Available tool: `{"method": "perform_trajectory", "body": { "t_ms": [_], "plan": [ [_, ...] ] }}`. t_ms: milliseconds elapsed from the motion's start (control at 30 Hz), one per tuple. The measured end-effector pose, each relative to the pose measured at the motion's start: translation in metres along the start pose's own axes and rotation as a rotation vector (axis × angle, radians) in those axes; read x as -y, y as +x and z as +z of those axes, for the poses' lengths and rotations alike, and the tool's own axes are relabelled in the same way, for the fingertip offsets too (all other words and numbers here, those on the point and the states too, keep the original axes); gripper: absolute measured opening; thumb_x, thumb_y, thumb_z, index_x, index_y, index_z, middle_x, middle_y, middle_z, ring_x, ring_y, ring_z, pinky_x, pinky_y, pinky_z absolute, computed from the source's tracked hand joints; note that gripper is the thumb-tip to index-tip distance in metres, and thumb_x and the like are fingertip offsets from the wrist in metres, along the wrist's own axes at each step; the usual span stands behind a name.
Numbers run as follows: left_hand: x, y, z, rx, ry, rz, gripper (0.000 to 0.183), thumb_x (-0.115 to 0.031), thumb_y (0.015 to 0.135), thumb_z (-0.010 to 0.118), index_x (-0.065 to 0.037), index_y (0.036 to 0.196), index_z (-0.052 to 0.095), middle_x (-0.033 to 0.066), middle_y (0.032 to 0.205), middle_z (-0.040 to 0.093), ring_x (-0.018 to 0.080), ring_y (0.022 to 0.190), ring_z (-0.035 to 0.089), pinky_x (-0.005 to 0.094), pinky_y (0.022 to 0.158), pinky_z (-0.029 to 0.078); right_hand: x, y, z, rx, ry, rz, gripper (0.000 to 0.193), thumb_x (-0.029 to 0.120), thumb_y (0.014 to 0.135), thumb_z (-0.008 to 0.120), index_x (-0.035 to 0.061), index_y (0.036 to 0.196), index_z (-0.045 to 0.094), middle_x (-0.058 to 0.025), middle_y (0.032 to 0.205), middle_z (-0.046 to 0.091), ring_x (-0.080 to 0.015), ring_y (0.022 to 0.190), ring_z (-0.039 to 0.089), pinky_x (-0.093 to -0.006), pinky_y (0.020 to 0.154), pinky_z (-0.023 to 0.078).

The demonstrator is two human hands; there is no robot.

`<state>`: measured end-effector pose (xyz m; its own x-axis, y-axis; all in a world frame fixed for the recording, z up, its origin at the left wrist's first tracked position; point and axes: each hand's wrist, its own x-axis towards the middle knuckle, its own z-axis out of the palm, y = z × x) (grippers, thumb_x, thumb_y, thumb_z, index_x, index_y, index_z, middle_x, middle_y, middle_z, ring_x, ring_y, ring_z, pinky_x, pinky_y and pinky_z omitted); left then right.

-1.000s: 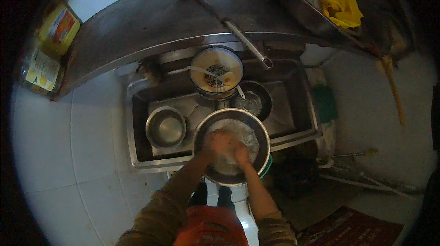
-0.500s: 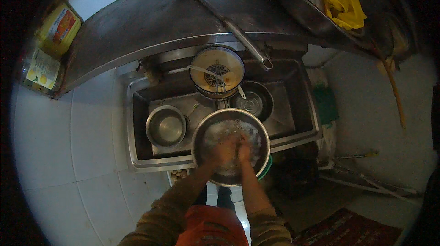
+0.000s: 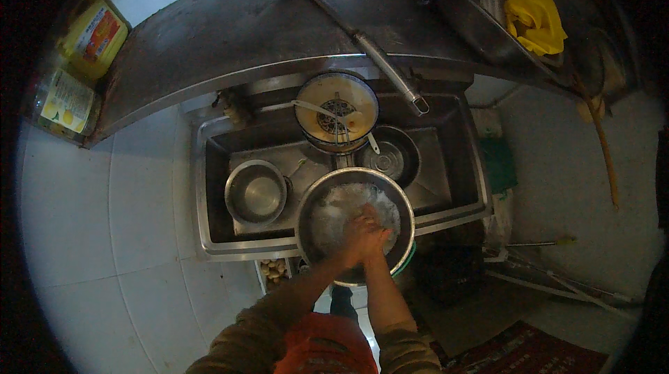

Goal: The person wipes a white wall and a freezer top with a cloth, repeatedly rinsing the cloth in a sink basin. They move items aside to access surfaces, wipe different sections, and return items to their original positions.

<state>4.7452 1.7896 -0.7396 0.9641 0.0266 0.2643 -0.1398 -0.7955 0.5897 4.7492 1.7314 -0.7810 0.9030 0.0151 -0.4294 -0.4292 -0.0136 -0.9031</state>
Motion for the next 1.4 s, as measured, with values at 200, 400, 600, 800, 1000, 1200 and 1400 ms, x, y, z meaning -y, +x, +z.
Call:
{"method": "perform_trajectory", "body": {
  "t_ms": [200,400,600,800,1000,1200,1400],
  "plan": [
    [0.083,0.025,-0.033,0.513,0.200,-0.087,0.036,-0.032,0.090,0.071,-0.013,0.120,0.072,0.0154,0.110,0.070,0.0365,0.083,0.070,0.0472,0.076,0.058,0.015,0.013,-0.014,0.303,-0.458,0.089,0.065,0.048,0.102,0.060,0.0008,0.147,0.052,-0.0165,0.140,0.061,-0.0313,0.125,0.057,-0.0407,0.108,0.046],
    [0.116,-0.008,-0.045,0.202,0.356,0.039,0.056,-0.037,0.088,0.075,-0.014,0.138,0.065,0.0233,0.144,0.054,0.0385,0.130,0.057,0.0561,0.100,0.050,-0.013,0.015,-0.038,0.072,-1.058,-0.216,0.063,0.033,0.099,0.062,0.0039,0.152,0.046,-0.0224,0.152,0.050,-0.0445,0.140,0.043,-0.0502,0.115,0.039],
    [0.098,-0.031,-0.038,0.363,0.294,-0.049,0.054,-0.034,0.091,0.070,-0.010,0.139,0.062,0.0242,0.140,0.055,0.0434,0.129,0.056,0.0644,0.107,0.044,-0.032,0.024,-0.049,0.182,-1.362,-0.588,0.058,0.024,0.097,0.061,0.0105,0.152,0.051,-0.0263,0.154,0.044,-0.0458,0.139,0.042,-0.0592,0.119,0.032],
    [0.036,-0.003,-0.038,0.370,-0.236,-0.198,0.043,-0.032,0.086,0.070,-0.012,0.124,0.069,0.0187,0.128,0.062,0.0420,0.129,0.053,0.0626,0.101,0.045,-0.031,0.024,-0.018,-0.106,-0.423,-0.359,0.046,0.026,0.100,0.058,0.0068,0.142,0.060,-0.0251,0.137,0.058,-0.0427,0.125,0.053,-0.0568,0.109,0.042],
    [-0.022,-0.003,-0.049,0.104,-0.152,0.260,0.025,-0.035,0.085,0.073,-0.013,0.095,0.077,0.0105,0.109,0.067,0.0331,0.103,0.061,0.0573,0.095,0.044,-0.005,0.030,-0.029,0.101,-0.058,-0.107,0.046,0.028,0.099,0.060,0.0079,0.140,0.060,-0.0249,0.133,0.060,-0.0427,0.120,0.057,-0.0557,0.104,0.046],
    [-0.024,-0.009,-0.037,-0.066,-0.105,0.268,0.022,-0.033,0.090,0.069,-0.014,0.085,0.078,0.0067,0.100,0.070,0.0294,0.101,0.063,0.0543,0.096,0.045,-0.014,0.008,-0.024,-0.029,-0.001,-0.143,0.046,0.029,0.098,0.062,0.0089,0.139,0.059,-0.0248,0.128,0.062,-0.0428,0.114,0.060,-0.0547,0.099,0.050],
    [0.031,0.033,-0.051,0.562,-0.158,0.056,0.027,-0.030,0.096,0.063,-0.014,0.117,0.067,0.0145,0.115,0.064,0.0342,0.114,0.061,0.0500,0.092,0.052,-0.016,0.016,-0.011,0.093,-0.099,0.044,0.045,0.031,0.097,0.065,0.0099,0.137,0.059,-0.0247,0.123,0.065,-0.0429,0.108,0.064,-0.0537,0.094,0.053]
  ]
}}
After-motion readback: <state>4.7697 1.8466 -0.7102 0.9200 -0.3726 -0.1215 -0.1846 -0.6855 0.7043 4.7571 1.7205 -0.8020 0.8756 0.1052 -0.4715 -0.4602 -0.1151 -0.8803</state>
